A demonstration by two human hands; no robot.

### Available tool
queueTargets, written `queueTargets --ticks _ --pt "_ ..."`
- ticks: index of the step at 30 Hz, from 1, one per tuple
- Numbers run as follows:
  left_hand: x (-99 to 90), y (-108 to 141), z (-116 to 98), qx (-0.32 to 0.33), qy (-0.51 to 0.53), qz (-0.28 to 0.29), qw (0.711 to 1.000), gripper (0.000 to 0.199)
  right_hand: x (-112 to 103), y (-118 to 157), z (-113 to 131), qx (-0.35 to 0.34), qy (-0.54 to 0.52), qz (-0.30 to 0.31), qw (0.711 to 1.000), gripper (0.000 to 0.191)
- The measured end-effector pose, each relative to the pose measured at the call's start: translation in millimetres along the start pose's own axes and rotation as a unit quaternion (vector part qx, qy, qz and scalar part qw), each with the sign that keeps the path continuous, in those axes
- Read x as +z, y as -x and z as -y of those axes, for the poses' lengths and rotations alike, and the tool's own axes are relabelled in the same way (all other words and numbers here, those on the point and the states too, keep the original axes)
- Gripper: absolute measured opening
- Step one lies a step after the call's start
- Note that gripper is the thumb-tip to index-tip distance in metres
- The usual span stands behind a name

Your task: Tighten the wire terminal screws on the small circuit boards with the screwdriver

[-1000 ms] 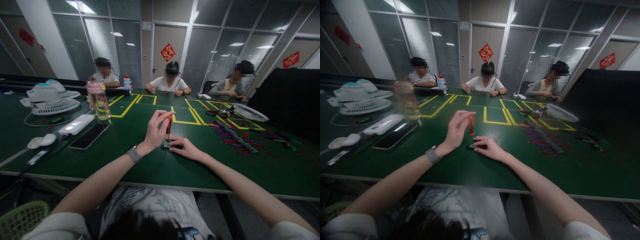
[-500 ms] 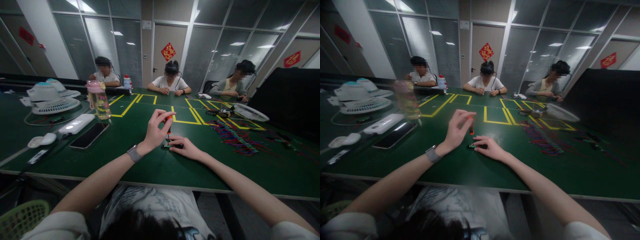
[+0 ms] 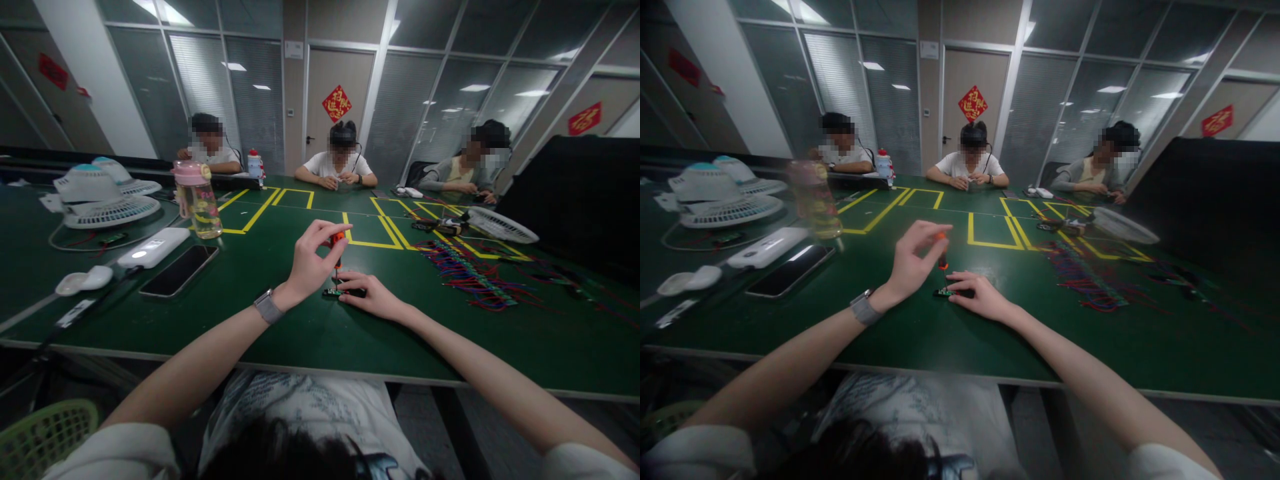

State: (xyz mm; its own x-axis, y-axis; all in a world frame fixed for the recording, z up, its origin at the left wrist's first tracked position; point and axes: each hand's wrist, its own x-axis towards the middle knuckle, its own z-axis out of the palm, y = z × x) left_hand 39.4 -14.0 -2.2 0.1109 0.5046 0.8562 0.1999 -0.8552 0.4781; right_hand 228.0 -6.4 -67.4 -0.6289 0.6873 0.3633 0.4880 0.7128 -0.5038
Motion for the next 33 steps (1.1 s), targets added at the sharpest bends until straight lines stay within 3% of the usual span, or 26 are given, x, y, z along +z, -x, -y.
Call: queueTargets --ticks 8,16,33 --pt "-2.1 -0.2 -1.6 0.018 -0.044 -0.01 0.999 0.023 0.7 0.0 -1.6 -0.008 0.004 -0.003 1.0 0.025" --pt "-1.6 -0.6 1.0 0.004 0.008 0.006 1.0 0.028 1.7 -0.1 -3.7 -0.01 0.001 -0.003 1.0 0.025" --pt "-2.7 -1.1 0.4 0.006 -0.005 0.004 1.0 0.025 0.6 0.3 -2.3 -0.006 0.004 -0.001 1.0 0.025"
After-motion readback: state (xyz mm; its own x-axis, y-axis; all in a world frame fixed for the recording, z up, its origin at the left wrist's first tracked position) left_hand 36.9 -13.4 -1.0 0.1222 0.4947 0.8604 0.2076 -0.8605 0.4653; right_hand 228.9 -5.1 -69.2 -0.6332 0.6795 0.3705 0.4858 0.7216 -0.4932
